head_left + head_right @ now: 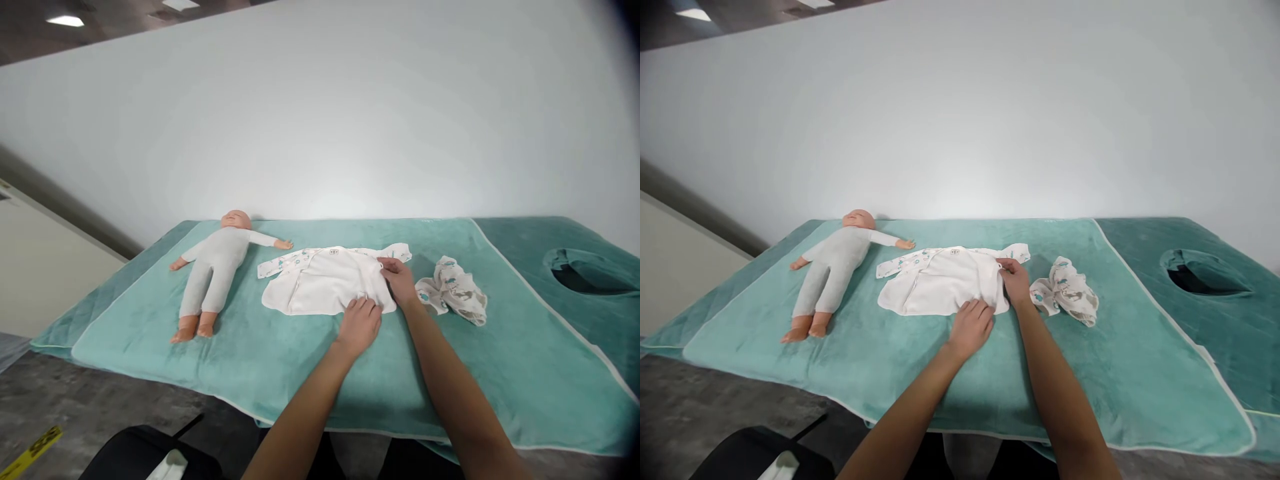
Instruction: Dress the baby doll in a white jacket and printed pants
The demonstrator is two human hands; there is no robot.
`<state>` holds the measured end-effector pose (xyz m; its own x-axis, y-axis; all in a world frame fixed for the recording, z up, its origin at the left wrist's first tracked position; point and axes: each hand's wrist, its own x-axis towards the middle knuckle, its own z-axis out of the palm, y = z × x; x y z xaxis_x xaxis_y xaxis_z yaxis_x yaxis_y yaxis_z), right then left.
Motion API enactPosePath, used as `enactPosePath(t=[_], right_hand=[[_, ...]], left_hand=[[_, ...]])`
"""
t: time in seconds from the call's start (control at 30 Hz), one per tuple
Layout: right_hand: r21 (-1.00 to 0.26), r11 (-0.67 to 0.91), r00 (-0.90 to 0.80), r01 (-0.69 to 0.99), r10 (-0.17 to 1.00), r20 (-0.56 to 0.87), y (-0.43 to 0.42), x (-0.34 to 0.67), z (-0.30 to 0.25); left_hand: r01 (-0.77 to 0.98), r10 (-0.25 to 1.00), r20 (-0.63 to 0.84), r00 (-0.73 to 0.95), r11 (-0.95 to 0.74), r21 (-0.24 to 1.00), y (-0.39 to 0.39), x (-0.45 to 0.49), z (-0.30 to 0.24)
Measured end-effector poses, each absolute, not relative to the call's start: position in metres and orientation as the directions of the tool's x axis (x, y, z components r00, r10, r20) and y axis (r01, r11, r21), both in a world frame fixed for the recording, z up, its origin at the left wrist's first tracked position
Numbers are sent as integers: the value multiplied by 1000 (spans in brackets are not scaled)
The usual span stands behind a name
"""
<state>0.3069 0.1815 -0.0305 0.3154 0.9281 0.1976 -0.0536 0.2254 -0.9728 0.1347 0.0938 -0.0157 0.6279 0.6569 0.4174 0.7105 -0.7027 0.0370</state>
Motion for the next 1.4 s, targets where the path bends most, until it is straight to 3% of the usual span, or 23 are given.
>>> enactPosePath(t=[0.1,0.27,0.4,0.47,0.63,0.77,0.87,0.97,1.13,1.4], right_hand=[[-951,287,387,114,869,309,183,311,-36],[-828,299,386,475,775,501,177,311,-32],[-607,410,184,681,706,683,167,305,-22],[-497,465,33,733,705,708,161,300,-14],[-393,469,-192,791,800,568,156,279,4],[-298,272,-182,915,938,296,171,263,-6],[-235,199,-154,951,968,197,190,261,-23],[-294,174,-102,940,964,246,209,269,-35],[-575,1,178,818,950,255,237,295,-35],[-632,-45,266,773,928,260,246,305,-30]], left_hand=[[701,631,447,634,-713,13,89,134,-17],[623,588,445,676,-778,82,90,133,-23],[575,569,467,677,-805,147,93,136,-26],[561,566,460,685,-812,162,94,137,-27],[509,539,456,708,-838,199,97,136,-29],[507,537,450,713,-839,197,97,137,-27],[530,555,448,701,-825,193,97,138,-28],[562,573,445,689,-809,171,97,140,-32],[591,588,438,680,-793,148,96,140,-34],[595,572,490,658,-794,128,96,139,-34]])
